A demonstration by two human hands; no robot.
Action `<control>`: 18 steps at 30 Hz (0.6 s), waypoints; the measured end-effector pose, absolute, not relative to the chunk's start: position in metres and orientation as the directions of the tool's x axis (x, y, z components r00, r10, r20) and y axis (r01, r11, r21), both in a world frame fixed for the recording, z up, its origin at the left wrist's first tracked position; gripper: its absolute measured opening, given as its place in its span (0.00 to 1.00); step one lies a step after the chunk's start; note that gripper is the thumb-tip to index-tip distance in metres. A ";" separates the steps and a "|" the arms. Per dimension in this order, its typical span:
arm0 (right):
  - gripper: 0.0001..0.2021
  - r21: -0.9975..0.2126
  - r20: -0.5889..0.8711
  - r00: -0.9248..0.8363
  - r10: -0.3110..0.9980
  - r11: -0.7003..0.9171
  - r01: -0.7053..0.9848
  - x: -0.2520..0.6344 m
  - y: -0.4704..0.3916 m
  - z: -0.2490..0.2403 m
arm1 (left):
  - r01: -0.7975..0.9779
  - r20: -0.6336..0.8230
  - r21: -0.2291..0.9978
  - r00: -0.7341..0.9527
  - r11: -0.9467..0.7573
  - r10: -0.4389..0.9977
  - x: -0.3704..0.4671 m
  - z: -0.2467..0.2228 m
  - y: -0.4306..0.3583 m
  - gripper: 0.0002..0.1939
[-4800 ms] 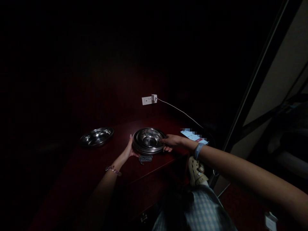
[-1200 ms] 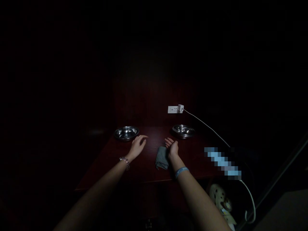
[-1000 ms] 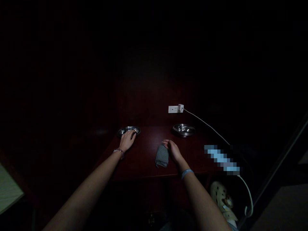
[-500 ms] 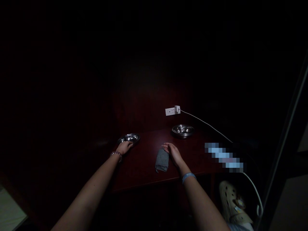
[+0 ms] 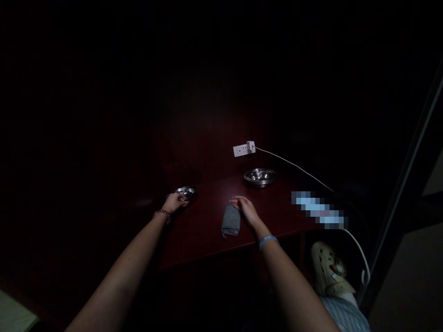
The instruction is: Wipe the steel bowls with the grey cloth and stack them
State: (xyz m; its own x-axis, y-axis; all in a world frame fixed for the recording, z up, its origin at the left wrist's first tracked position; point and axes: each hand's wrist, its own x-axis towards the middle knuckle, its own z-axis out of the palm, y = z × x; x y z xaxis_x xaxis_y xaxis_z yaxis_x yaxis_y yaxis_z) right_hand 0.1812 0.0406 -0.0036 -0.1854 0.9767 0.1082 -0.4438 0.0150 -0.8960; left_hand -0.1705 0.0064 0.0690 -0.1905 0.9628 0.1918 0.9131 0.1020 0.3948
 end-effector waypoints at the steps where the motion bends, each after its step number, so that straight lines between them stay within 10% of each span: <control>1: 0.06 -0.898 0.113 -0.189 0.975 0.019 -0.439 0.181 0.040 -0.004 | 0.905 0.192 0.412 -0.198 0.104 0.961 -0.169 0.069 0.005 0.11; 11: 0.07 -0.915 0.147 -0.189 0.971 0.061 -0.398 0.181 0.041 -0.006 | 0.818 0.210 0.573 -0.196 0.042 0.958 -0.164 0.072 -0.002 0.15; 18: 0.11 -0.920 0.199 -0.205 0.958 0.110 -0.377 0.182 0.044 -0.009 | 0.898 0.386 0.440 -0.155 -0.033 0.909 -0.166 0.085 -0.004 0.18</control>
State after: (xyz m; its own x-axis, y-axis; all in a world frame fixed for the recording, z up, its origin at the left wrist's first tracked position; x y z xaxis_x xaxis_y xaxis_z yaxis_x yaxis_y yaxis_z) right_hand 0.1819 0.0441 -0.0088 -0.2053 0.9583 0.1988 -0.3770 0.1100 -0.9197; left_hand -0.1660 -0.0044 0.0854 -0.1551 0.9094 0.3860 0.8975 -0.0335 0.4397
